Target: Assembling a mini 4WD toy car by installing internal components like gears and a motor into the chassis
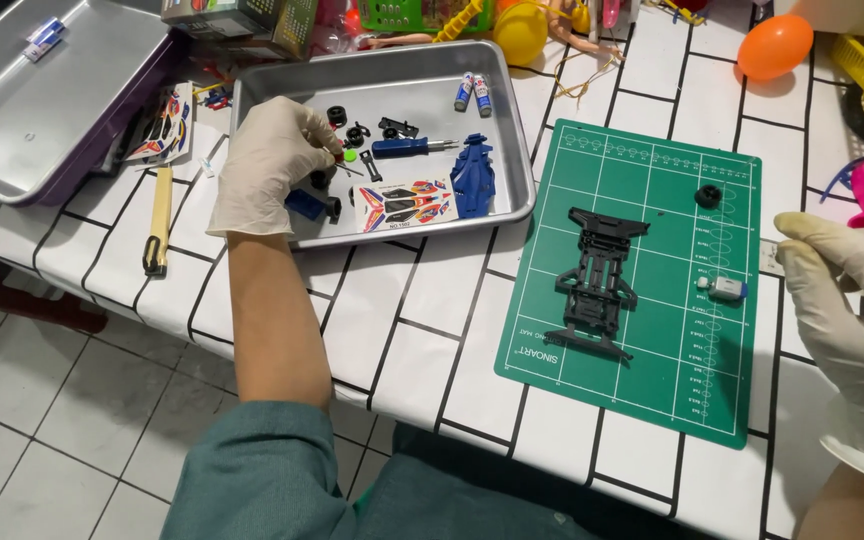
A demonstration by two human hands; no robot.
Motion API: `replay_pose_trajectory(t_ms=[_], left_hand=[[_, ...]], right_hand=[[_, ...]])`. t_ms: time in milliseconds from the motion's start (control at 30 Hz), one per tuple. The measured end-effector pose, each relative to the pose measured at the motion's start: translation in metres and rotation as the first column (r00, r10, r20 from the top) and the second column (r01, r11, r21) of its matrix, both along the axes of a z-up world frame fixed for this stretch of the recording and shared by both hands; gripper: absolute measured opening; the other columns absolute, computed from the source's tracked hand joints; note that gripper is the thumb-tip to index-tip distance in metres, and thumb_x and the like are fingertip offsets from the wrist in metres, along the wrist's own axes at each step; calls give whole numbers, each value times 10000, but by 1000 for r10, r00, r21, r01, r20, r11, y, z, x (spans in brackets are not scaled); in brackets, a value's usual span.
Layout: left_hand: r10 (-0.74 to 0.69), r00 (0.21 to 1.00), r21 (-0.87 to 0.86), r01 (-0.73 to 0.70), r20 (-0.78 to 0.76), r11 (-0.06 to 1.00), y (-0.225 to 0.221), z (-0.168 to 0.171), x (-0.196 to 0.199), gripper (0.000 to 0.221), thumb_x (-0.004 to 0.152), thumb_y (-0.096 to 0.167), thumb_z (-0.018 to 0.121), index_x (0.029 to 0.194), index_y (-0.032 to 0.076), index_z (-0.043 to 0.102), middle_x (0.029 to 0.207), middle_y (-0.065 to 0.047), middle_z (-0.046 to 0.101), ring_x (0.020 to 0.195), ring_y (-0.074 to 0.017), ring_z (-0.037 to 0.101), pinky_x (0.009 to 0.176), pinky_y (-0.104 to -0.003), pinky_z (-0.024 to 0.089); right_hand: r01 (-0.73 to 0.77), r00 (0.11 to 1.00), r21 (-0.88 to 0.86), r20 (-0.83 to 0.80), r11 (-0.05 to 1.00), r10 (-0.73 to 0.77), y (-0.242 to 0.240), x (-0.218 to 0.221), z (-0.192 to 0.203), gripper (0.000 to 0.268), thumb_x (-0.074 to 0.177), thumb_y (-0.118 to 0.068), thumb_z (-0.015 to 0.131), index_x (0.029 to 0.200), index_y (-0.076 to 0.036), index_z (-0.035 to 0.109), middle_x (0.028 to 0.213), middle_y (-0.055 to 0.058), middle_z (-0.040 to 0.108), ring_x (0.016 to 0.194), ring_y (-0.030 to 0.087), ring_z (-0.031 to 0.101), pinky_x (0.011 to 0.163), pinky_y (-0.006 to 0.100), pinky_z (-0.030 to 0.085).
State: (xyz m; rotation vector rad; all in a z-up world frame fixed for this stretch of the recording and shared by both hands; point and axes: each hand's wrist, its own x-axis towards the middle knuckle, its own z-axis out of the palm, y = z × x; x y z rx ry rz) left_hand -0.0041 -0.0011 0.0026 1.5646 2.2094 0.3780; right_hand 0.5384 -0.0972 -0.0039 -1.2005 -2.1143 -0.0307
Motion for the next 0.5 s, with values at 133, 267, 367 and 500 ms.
replay_pose_trajectory(t_ms=[133,267,367,500], left_hand=[[-4,999,-15,5,38,1000,1,-3,-4,129,744,127,891,834,189,821,914,47,780,833,-108,711,746,-315,555],[23,998,-11,-22,61,1000,-4,2,1,174,728,96,868,860,203,829,957,41,784,831,-125,715,749,-312,572],[16,999,-22,-15,46,1000,-4,4,2,135,745,131,878,851,197,825,953,59,777,851,-114,704,744,-319,554],[1,997,-14,0,79,1000,-6,3,0,151,742,61,822,836,180,818,982,54,774,877,-129,700,757,-323,554]], right_hand=[[-5,1000,-48,11,999,6,1,-4,4,225,1226,132,696,1427,220,747,1161,316,696,973,351,597,872,399,473],[-16,1000,-25,8,1000,17,2,-1,1,204,1240,148,693,1420,225,748,1179,319,712,994,355,614,900,400,487],[-25,1000,-21,-1,999,25,2,1,1,187,1217,159,715,1397,191,758,1082,256,681,907,311,556,824,385,449],[-26,1000,3,9,1000,26,1,-3,5,176,1214,132,743,1382,175,778,1021,235,667,896,313,554,812,397,439]])
